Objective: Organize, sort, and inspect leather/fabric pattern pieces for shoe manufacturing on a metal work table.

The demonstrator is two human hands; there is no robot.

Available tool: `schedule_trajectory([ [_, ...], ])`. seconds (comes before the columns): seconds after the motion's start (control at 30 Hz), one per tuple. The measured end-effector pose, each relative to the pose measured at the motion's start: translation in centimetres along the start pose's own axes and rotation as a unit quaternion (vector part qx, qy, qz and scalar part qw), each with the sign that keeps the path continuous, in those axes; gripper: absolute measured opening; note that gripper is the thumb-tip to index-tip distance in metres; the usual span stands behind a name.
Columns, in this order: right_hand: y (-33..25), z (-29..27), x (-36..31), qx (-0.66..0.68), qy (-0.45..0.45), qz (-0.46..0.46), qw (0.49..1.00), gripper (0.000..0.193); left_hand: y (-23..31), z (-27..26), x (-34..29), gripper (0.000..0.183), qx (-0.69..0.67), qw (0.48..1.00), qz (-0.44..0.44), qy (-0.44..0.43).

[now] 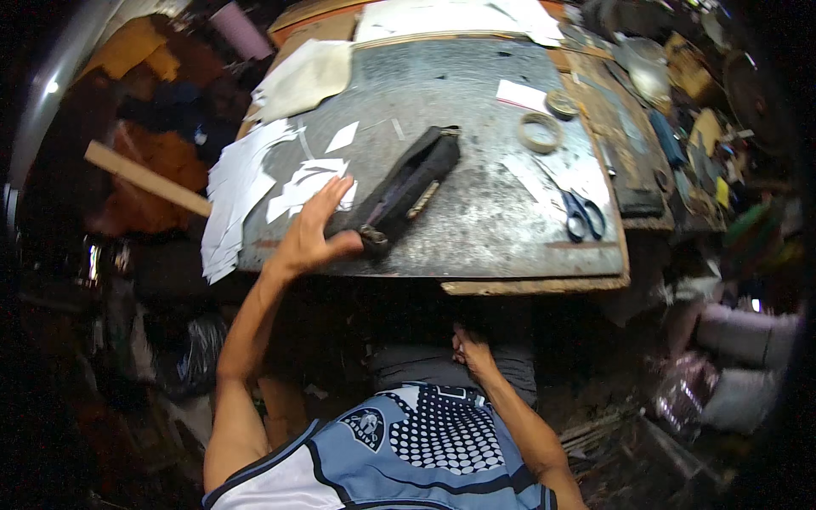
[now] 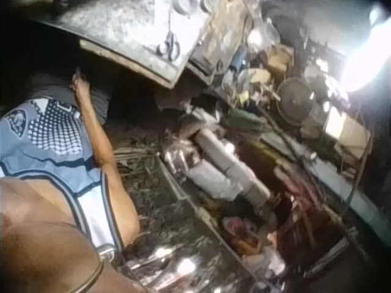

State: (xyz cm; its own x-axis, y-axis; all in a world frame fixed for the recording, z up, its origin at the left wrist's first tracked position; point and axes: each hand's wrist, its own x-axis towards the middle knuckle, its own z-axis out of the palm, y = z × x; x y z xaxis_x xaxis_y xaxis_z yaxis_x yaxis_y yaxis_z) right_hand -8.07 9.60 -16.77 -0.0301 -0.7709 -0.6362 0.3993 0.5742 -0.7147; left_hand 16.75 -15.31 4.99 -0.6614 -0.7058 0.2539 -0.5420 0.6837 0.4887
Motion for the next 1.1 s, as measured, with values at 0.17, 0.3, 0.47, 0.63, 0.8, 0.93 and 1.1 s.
schedule_trajectory([
  [0.17, -0.6, 0.0, -0.6, -0.027, -0.021, -0.003, 0.999, 0.043, 3.3, 3.6, 0.6, 0.097, 0.075, 0.996, 0.026, 0.026],
  [0.3, -0.2, -0.1, -0.2, -0.019, -0.025, -0.008, 0.999, 0.039, 4.9, 8.5, 4.0, 0.084, -0.023, 0.994, -0.002, 0.108],
  [0.47, 0.2, -0.7, 0.1, -0.065, -0.013, -0.038, 0.997, 0.042, 9.2, 9.8, 8.4, 0.089, -0.083, 0.993, -0.066, 0.042],
  [0.63, -5.2, 1.8, -5.8, -0.253, -0.066, -0.122, 0.958, 0.03, 0.9, 5.0, 6.6, 0.085, 0.131, 0.972, -0.111, 0.164],
  [0.8, -15.3, 7.8, -9.7, -0.294, -0.166, -0.358, 0.87, 0.012, -7.9, 1.3, -0.1, 0.093, 0.163, 0.886, -0.422, 0.103],
  [0.93, -25.2, 14.6, -2.0, -0.36, -0.009, -0.573, 0.736, 0.015, -7.0, 3.0, -0.1, 0.093, 0.158, 0.896, -0.408, 0.07],
  [1.1, -31.8, 16.2, 15.8, -0.495, 0.127, -0.544, 0.666, 0.034, -7.3, 2.8, -0.2, 0.09, -0.021, 0.956, -0.249, 0.155],
])
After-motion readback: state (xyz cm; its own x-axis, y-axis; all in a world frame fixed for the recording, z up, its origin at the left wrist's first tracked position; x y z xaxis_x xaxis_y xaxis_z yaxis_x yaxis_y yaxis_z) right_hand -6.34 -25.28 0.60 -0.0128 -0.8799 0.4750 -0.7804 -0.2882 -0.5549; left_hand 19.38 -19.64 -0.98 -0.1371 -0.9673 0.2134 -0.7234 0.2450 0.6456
